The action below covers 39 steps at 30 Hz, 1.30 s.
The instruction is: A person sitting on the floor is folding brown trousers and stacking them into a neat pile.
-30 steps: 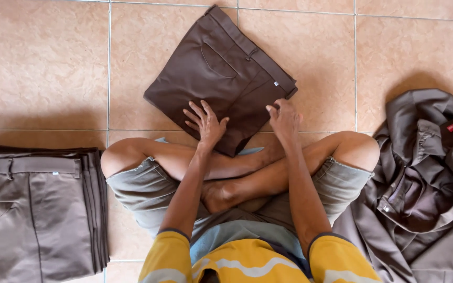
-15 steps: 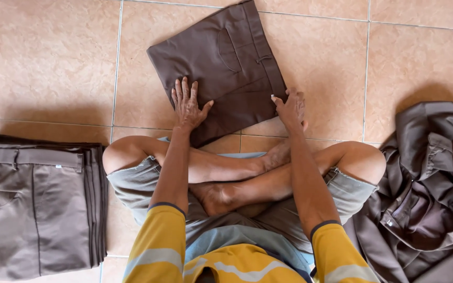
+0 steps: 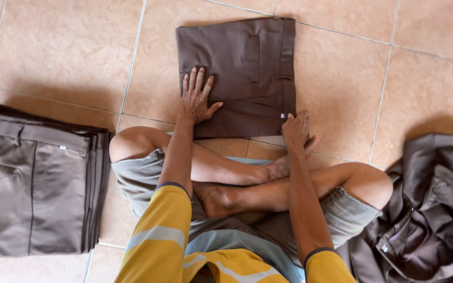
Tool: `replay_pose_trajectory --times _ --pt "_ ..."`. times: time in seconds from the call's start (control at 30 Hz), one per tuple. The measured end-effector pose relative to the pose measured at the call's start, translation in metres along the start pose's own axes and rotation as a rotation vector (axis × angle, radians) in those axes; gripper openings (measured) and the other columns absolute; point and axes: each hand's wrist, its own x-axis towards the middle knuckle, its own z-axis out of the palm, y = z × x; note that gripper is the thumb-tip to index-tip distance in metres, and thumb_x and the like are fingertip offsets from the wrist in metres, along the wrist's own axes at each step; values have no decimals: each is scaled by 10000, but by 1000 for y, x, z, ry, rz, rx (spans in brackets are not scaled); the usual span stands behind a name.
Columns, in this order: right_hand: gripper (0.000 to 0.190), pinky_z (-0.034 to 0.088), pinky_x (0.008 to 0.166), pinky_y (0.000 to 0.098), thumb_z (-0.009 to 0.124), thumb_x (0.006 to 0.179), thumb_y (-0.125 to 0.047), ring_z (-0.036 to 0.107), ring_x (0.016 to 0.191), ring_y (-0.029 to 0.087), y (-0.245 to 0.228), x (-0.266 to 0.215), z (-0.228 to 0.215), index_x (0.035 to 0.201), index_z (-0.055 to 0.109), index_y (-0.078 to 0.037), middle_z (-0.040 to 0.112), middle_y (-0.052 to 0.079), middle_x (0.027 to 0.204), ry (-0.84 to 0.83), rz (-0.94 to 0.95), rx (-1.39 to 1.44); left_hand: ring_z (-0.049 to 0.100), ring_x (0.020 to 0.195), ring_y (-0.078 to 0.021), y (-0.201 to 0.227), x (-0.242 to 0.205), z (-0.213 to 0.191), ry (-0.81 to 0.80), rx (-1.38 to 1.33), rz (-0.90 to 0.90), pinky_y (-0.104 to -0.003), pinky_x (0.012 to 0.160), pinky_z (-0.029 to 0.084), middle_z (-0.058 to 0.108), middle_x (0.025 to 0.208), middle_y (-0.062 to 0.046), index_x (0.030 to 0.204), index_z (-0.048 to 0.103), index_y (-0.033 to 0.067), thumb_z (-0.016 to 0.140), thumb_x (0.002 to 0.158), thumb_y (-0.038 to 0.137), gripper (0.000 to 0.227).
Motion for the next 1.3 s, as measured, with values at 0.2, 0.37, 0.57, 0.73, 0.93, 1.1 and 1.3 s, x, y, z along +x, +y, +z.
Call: replay_pose_trajectory --times 0.2,0.37,0.57,0.73,0.93,1.1,1.3 --pt "589 420 1059 624 478 1115 -467 538 1250 547 -4 14 12 1369 455 63 548 369 1286 51 -127 54 168 1543 -465 0 1 0 7 19 16 -631 1252 149 236 1662 -244 1565 411 124 661 837 745 988" --pt "628 444 970 691 467 1052 -524 582 1179 566 46 13 18 1331 576 27 607 340 1265 -64 -25 -90 176 1546 -455 -2 4 5 -3 12 118 -627 1254 146 246 1664 -225 1562 410 162 647 796 762 1001" --pt "649 427 1048 670 435 1144 -349 456 1350 576 -42 -50 5 1589 237 81 378 416 1490 232 -315 -357 160 1552 -453 -1 3 8 -3 14 158 -626 1255 139 240 1666 -220 1570 386 169 588 839 777 972" --pt "842 223 1088 790 393 1057 -612 261 1478 568 -21 -43 57 1647 219 -35 237 339 1637 154 -592 -479 131 1570 -409 3 4 7 -11 48 124 -639 1260 82 202 1689 -185 1586 376 198 551 864 777 942" --pt "831 196 1096 724 313 1055 -688 329 1469 488 11 -17 91 1614 384 -78 375 273 1607 396 -730 -597 164 1569 -398 44 -3 -22 41 95 33 -708 1241 80 169 1697 -205 1585 396 166 710 844 599 913" --pt "839 233 1112 689 353 1023 -726 352 1471 439 11 -22 94 1607 413 -126 402 225 1608 516 -733 -652 232 1559 -419 108 -24 -26 143 -45 -9 -731 1215 120 227 1679 -239 1604 355 133 647 927 598 872" --pt "887 253 1117 670 308 1002 -798 373 1465 393 20 -9 103 1618 414 -168 430 173 1607 573 -728 -695 101 1596 -359 84 -26 -2 -179 73 -92 -673 1267 36 83 1719 -181 1667 146 216 458 913 831 1022"
